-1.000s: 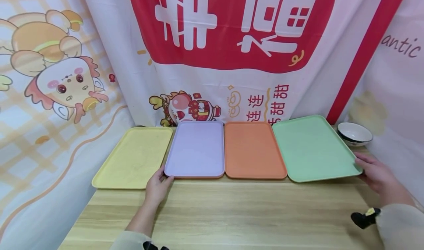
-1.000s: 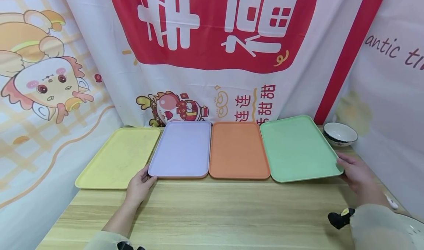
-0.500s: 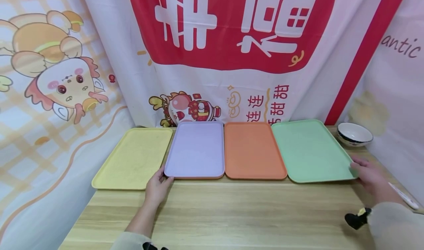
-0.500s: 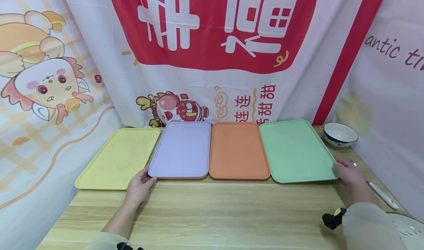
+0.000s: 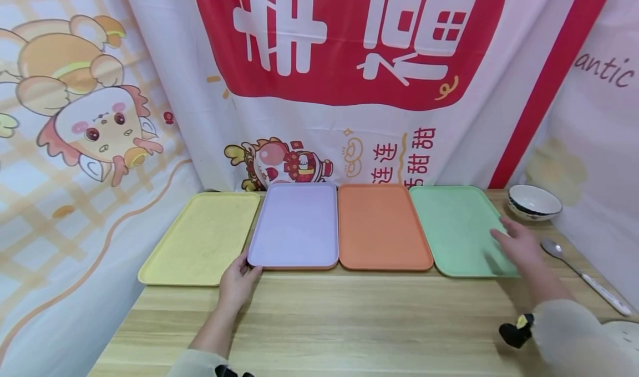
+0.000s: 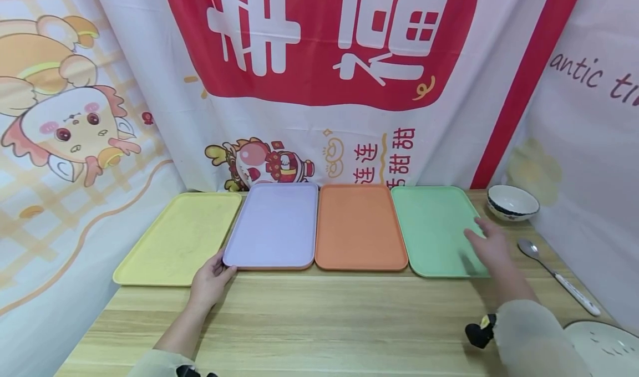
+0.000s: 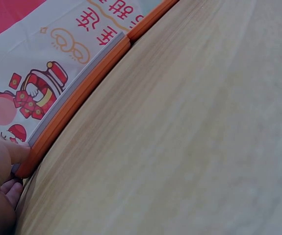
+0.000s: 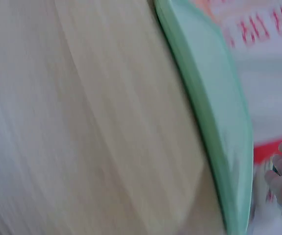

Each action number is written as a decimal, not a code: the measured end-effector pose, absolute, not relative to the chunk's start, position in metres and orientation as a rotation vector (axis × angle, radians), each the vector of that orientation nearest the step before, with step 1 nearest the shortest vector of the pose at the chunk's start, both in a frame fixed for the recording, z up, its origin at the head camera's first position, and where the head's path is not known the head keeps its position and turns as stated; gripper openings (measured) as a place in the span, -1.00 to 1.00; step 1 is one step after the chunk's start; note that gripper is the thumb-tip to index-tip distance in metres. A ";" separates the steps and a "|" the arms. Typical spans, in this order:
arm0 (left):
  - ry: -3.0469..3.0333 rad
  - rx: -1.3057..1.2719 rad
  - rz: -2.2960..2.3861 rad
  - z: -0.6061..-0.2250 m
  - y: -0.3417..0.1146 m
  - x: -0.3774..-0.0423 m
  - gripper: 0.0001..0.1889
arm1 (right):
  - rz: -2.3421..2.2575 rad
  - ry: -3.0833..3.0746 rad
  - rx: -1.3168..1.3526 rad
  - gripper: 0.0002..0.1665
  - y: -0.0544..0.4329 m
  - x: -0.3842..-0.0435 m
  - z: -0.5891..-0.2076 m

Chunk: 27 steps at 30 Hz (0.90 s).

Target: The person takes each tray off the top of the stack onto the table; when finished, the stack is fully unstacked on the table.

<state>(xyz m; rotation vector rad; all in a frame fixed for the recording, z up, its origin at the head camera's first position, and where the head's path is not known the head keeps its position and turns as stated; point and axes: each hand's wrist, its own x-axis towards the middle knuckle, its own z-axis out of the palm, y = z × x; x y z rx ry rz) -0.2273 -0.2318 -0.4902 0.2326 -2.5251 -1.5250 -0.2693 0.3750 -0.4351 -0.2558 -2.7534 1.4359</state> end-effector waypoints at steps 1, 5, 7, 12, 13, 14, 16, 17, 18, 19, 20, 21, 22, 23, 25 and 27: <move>-2.524 0.232 -1.524 -0.490 -0.232 -0.227 -0.35 | 1.463 -2.740 -0.231 -0.10 0.364 -0.272 -0.433; -2.516 0.232 -1.529 -0.490 -0.232 -0.228 -0.35 | 1.509 -2.714 -0.116 -0.17 0.321 -0.280 -0.430; -2.513 0.234 -1.534 -0.490 -0.232 -0.228 -0.36 | 1.539 -2.702 -0.093 -0.21 0.300 -0.283 -0.430; -2.514 0.239 -1.532 -0.489 -0.231 -0.227 -0.37 | 1.697 -2.636 -0.023 -0.30 0.247 -0.289 -0.430; -2.514 0.239 -1.535 -0.489 -0.231 -0.228 -0.37 | 1.727 -2.622 -0.010 -0.32 0.237 -0.289 -0.431; -2.514 0.238 -1.536 -0.489 -0.232 -0.227 -0.37 | 1.755 -2.611 0.000 -0.34 0.228 -0.290 -0.431; -2.513 0.242 -1.548 -0.490 -0.232 -0.227 -0.36 | 1.807 -2.601 0.020 -0.35 0.209 -0.291 -0.431; -2.514 0.241 -1.549 -0.490 -0.232 -0.227 -0.36 | 1.831 -2.597 0.025 -0.36 0.200 -0.292 -0.431; -2.514 0.241 -1.549 -0.490 -0.232 -0.227 -0.36 | 1.837 -2.600 0.036 -0.37 0.192 -0.293 -0.433; -2.515 0.240 -1.549 -0.490 -0.232 -0.227 -0.36 | 1.825 -2.614 0.046 -0.37 0.185 -0.294 -0.434; -2.517 0.242 -1.546 -0.490 -0.232 -0.227 -0.36 | 1.822 -2.624 0.059 -0.38 0.177 -0.295 -0.436; -2.519 0.243 -1.541 -0.490 -0.232 -0.227 -0.36 | 1.819 -2.638 0.069 -0.38 0.170 -0.295 -0.438; -2.519 0.242 -1.535 -0.490 -0.232 -0.227 -0.36 | 1.811 -2.649 0.087 -0.39 0.164 -0.296 -0.441; -2.520 0.241 -1.531 -0.490 -0.233 -0.227 -0.36 | 1.804 -2.660 0.102 -0.40 0.157 -0.296 -0.443; -2.521 0.242 -1.527 -0.491 -0.233 -0.227 -0.36 | 1.792 -2.683 0.133 -0.39 0.144 -0.296 -0.447; -2.521 0.239 -1.523 -0.491 -0.233 -0.228 -0.36 | 1.773 -2.702 0.151 -0.40 0.131 -0.296 -0.450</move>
